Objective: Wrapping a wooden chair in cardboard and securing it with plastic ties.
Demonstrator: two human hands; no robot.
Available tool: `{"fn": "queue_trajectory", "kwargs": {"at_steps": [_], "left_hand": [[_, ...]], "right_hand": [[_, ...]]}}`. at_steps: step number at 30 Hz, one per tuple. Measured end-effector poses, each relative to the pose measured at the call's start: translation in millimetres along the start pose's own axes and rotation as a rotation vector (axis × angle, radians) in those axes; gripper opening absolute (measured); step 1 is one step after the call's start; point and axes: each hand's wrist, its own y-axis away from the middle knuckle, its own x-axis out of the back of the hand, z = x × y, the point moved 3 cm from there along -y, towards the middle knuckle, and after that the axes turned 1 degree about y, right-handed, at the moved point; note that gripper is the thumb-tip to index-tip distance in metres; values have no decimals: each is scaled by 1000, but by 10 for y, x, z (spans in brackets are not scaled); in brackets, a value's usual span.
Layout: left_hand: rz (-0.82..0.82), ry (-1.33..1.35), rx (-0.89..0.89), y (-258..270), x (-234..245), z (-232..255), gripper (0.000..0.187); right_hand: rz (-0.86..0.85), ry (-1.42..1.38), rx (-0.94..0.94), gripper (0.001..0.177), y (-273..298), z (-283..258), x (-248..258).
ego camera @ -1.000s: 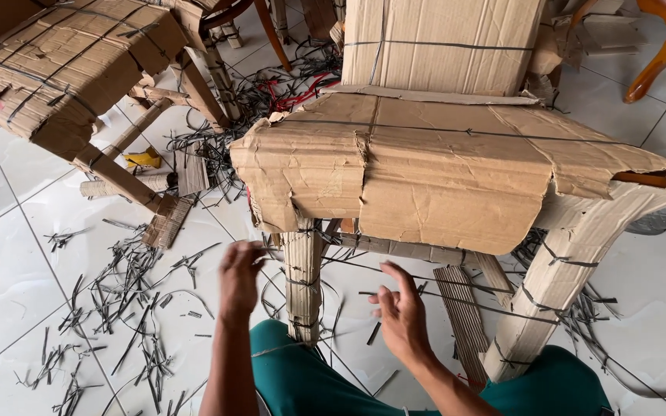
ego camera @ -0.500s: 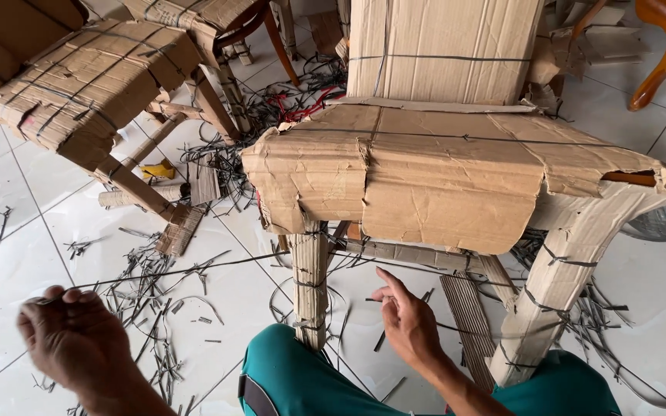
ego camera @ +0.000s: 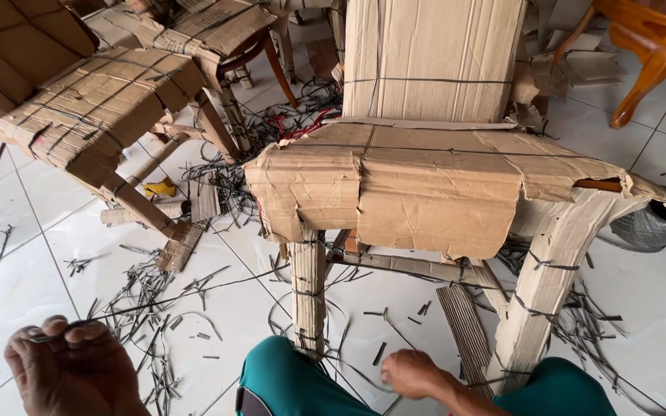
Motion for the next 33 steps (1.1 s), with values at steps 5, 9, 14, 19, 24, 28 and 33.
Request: {"fn": "queue_trajectory", "kwargs": {"at_steps": [5,9,14,19,24,28,33], "left_hand": [[-68,10,3,111,-186,-11,8],[-241,79,60,175,-409,0,14],[-388,-71,94,567,-842,-382,13],[-677,-365,279,944,-1407,-652,12],[-810,-533,117,1054,-1658,-611,11],[-735,-521,133,1089,-1534,-749,11],[-488,-849,-306,1505,-1055,-893,11]], "right_hand": [[-211,-227,63,38,585,-626,444],[-259,-353,289,15,640,-575,281],[432,-304,710,20,1137,-1378,1080],[1003,-182,609,31,1521,-1888,1954],[960,-160,663,23,1492,-2011,2349],[1009,-164,706,14,1467,-1996,2425],[1087,-165,658,8,1592,-1973,2572]]}}
